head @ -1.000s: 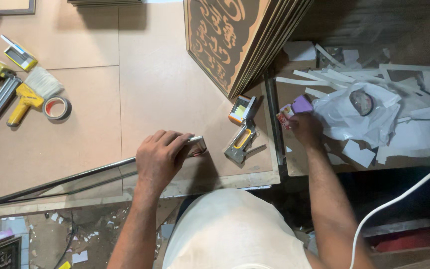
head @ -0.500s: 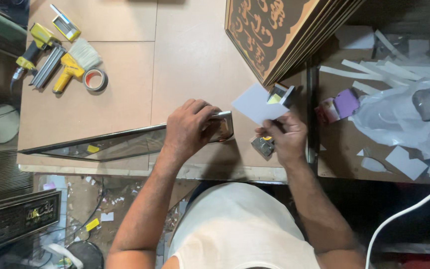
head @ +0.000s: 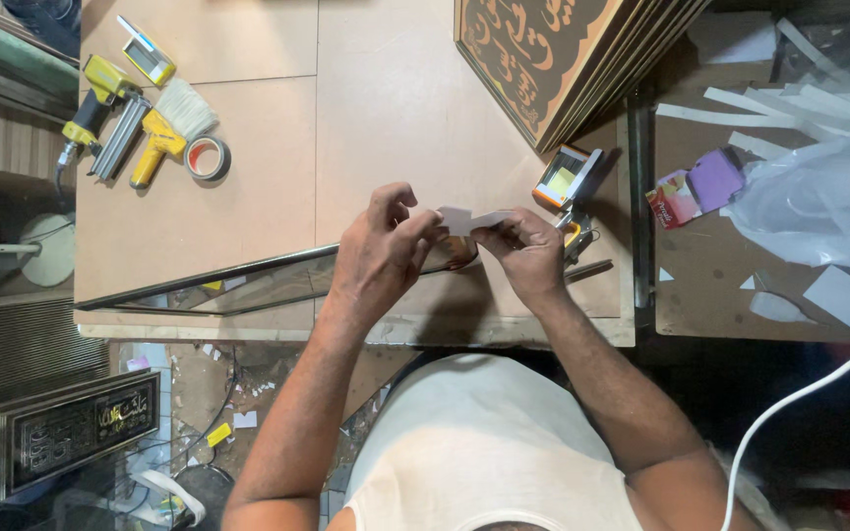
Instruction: The person places white paper corner protectors onto the corners of framed calligraphy panels on the work table, pressing each protector into place by hand, then stacks the finished frames with a coworker and reaches for new corner pieces from a box to repeat the process on the next frame.
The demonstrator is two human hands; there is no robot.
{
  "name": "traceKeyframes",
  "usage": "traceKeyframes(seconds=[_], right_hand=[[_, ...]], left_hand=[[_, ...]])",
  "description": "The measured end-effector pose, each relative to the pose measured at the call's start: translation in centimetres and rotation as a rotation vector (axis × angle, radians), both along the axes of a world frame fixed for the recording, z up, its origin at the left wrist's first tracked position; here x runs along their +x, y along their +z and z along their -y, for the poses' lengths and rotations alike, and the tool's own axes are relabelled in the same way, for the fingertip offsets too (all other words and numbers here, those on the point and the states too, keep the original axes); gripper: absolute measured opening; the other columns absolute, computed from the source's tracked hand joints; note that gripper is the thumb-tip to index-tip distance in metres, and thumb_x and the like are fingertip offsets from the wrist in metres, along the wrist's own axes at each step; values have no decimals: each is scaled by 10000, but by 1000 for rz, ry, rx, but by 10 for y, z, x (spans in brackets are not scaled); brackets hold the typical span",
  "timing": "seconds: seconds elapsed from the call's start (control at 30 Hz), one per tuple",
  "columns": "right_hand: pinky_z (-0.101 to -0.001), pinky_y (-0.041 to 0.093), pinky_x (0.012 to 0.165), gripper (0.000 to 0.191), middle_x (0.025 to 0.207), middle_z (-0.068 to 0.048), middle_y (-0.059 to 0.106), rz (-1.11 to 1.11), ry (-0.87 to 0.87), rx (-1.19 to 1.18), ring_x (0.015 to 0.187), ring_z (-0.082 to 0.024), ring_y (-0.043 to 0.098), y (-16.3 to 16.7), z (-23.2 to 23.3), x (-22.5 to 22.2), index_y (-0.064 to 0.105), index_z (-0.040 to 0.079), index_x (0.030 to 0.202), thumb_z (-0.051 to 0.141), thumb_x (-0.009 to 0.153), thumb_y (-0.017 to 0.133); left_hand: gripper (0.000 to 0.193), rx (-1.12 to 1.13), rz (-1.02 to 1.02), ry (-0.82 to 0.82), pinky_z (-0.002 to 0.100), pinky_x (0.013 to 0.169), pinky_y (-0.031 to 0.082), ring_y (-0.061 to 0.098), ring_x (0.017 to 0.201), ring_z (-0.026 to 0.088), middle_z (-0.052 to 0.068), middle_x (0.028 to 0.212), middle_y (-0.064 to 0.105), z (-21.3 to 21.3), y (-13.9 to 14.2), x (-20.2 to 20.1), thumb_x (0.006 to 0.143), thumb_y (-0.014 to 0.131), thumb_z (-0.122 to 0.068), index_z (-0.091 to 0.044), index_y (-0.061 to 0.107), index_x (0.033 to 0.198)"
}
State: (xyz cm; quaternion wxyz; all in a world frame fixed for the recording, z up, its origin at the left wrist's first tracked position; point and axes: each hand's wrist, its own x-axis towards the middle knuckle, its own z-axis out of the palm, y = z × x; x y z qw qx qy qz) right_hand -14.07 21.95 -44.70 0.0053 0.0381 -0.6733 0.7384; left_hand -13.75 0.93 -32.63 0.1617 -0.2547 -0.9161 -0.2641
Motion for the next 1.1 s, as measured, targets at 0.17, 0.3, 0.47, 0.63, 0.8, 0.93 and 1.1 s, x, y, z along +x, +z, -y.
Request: traceKeyframes(seconds=[0.17,0.3,0.47,0.63,0.8,0.93,1.1], right_hand=[[-227,587,834,264,992,15,709,-16,39,-65,919,-57,674,3,-2,4,679,51,1097,-8,865,790],[-247,560,820,139,1057,-19,719,-222,248,-61,975,-89,667,2,-4,-9,728,50,1051,11,936,797],[-277,529,915,201,1002,-32,710,500,849,-362,998,-119,666,7,7,-47,693,35,1027,186,936,789],[-343,525,897,341,1012,-26,715,224,606,265,971,-171,672,18,14,-41,714,87,1114,257,835,813],[-463,484,961,534,1169,-112,653,-239,249,1322,1134,-325,600,10,-23,9,701,126,1169,446,773,863],[-487,449,1002,656,1167,-92,619,-270,340,1385,1155,-304,569,-6,-39,33,688,114,1146,514,660,872],[-503,424,996,678,1132,-81,611,-263,620,1591,1140,-281,574,-11,-42,22,672,134,1167,442,606,895]], left_hand=[[292,-41,65,3,377,701,566,672,858,227,104,1108,603,-3,7,7,928,810,-115,-98,643,1167],[260,-36,38,-36,397,757,551,660,942,267,69,1046,637,1,20,20,880,797,-140,-100,664,1099],[363,-32,61,-49,419,764,527,630,936,297,108,1068,626,0,33,41,877,763,-162,-41,665,1205],[205,-136,-54,-7,383,738,480,617,925,233,55,1005,604,9,34,51,909,723,-180,-103,668,1091],[128,-168,-117,107,359,719,464,589,867,212,43,930,586,37,-1,55,908,699,-195,-82,690,969],[66,-321,34,-1,326,676,457,612,847,180,28,886,603,37,-67,68,867,661,-145,-119,703,824],[61,-338,-23,-14,344,732,460,619,827,186,24,865,605,40,-149,64,826,669,-177,-147,712,793]])
